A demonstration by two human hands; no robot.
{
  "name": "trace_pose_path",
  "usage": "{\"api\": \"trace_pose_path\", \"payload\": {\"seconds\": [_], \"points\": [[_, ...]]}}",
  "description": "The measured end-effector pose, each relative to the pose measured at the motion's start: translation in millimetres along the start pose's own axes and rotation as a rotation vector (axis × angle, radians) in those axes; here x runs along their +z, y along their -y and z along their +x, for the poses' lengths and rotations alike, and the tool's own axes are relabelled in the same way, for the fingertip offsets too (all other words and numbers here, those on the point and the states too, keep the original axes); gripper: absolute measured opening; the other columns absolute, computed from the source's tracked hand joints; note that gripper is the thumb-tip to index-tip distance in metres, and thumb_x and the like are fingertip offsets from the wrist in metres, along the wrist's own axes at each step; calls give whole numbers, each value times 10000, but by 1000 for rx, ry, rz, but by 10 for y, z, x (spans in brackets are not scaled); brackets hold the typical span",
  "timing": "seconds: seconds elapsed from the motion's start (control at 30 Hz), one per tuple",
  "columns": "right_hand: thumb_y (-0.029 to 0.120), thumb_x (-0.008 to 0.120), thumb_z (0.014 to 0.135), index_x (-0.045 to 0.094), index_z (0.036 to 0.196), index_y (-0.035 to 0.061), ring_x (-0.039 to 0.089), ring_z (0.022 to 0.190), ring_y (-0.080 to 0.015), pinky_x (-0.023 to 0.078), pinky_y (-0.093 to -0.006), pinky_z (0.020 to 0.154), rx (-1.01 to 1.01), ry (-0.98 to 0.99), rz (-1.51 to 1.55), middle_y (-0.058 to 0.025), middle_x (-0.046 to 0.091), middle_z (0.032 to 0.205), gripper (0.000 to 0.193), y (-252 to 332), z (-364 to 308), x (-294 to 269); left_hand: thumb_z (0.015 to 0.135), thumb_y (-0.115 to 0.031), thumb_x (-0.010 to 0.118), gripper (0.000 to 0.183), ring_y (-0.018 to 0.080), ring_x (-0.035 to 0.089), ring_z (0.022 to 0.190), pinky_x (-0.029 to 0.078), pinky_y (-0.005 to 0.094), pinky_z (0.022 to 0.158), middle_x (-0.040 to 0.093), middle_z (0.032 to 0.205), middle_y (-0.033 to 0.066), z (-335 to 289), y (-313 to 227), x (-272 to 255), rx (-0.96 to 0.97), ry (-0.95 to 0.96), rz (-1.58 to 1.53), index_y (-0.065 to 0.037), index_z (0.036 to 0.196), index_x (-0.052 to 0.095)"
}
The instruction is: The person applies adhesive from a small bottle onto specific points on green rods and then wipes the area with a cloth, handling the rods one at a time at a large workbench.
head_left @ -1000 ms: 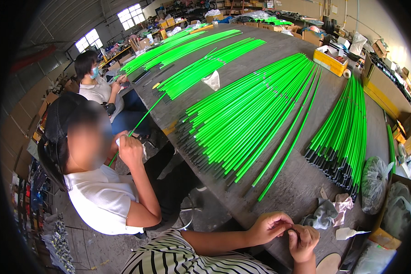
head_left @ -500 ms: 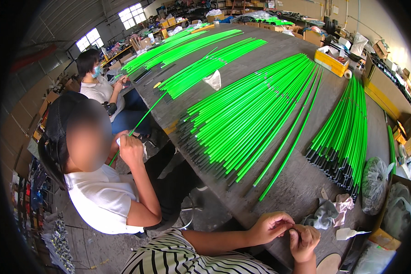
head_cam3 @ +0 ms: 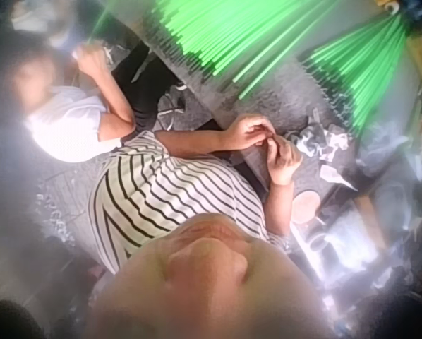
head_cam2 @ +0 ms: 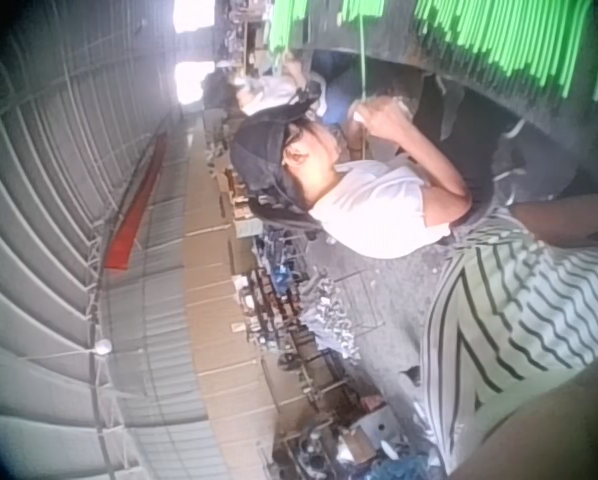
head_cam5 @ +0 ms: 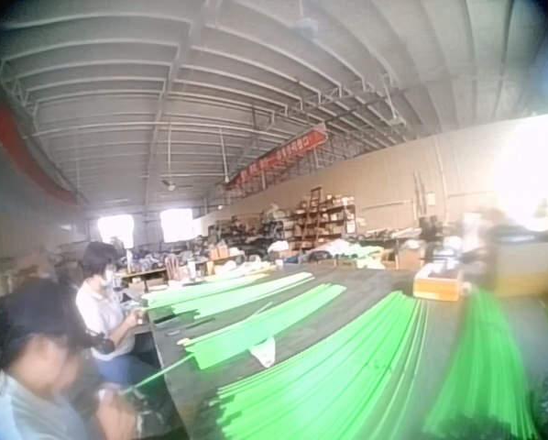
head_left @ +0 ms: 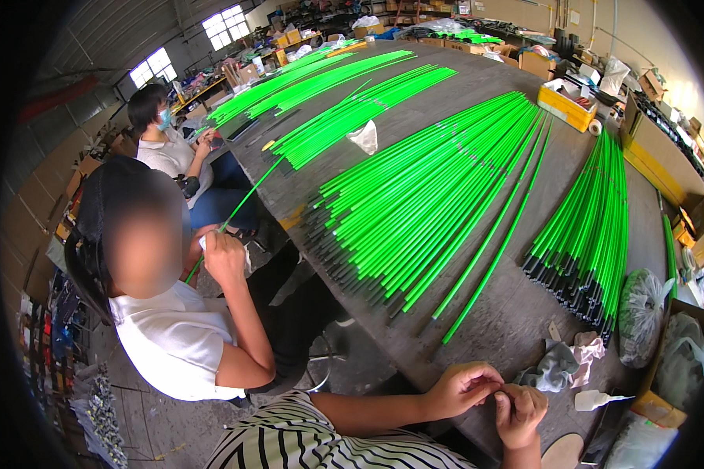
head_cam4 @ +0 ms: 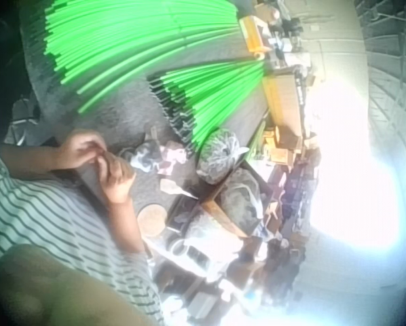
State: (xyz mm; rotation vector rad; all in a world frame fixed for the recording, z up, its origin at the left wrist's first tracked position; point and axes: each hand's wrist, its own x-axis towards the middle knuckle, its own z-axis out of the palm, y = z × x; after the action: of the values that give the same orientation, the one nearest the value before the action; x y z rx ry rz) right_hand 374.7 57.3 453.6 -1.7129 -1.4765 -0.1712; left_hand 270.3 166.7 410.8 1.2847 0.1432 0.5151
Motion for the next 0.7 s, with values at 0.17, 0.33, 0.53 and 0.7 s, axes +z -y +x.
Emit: {"api": "trace_pose_path", "payload": {"seconds": [0.17, 0.33, 0.53, 0.7], "points": [[121, 614, 756, 510, 762, 53, 537, 503, -262, 407, -338, 485, 3, -1, 1, -80, 583, 644, 124, -3, 4, -6, 859, 27, 503, 93, 60, 499, 618, 410, 185, 538, 551, 853, 48, 10, -6, 1, -7, 6, -6, 17, 942, 545], [119, 613, 752, 506, 757, 49, 537, 502, -263, 407, -338, 483, -5, 0, 5, -80, 585, 647, 128, 19, 14, -2, 862, 22, 501, 92, 59, 500, 620, 411, 184, 539, 550, 857, 48, -6, -6, -10, -1, 10, -10, 17, 943, 544], [110, 614, 749, 497, 745, 46, 536, 501, -264, 408, -340, 483, -1, 6, -4, -80, 588, 651, 133, -2, 8, -4, 863, 20, 501, 91, 60, 503, 622, 413, 184, 540, 550, 860, 48, 0, 3, -5, -9, 9, 0, 17, 943, 543], [136, 638, 740, 532, 740, 61, 522, 478, -250, 400, -336, 475, -3, -27, -8, -65, 563, 607, 129, -18, -7, 20, 863, 17, 502, 97, 60, 507, 627, 417, 185, 544, 551, 861, 45, -8, 30, 2, -4, 5, -2, 17, 950, 545]]}}
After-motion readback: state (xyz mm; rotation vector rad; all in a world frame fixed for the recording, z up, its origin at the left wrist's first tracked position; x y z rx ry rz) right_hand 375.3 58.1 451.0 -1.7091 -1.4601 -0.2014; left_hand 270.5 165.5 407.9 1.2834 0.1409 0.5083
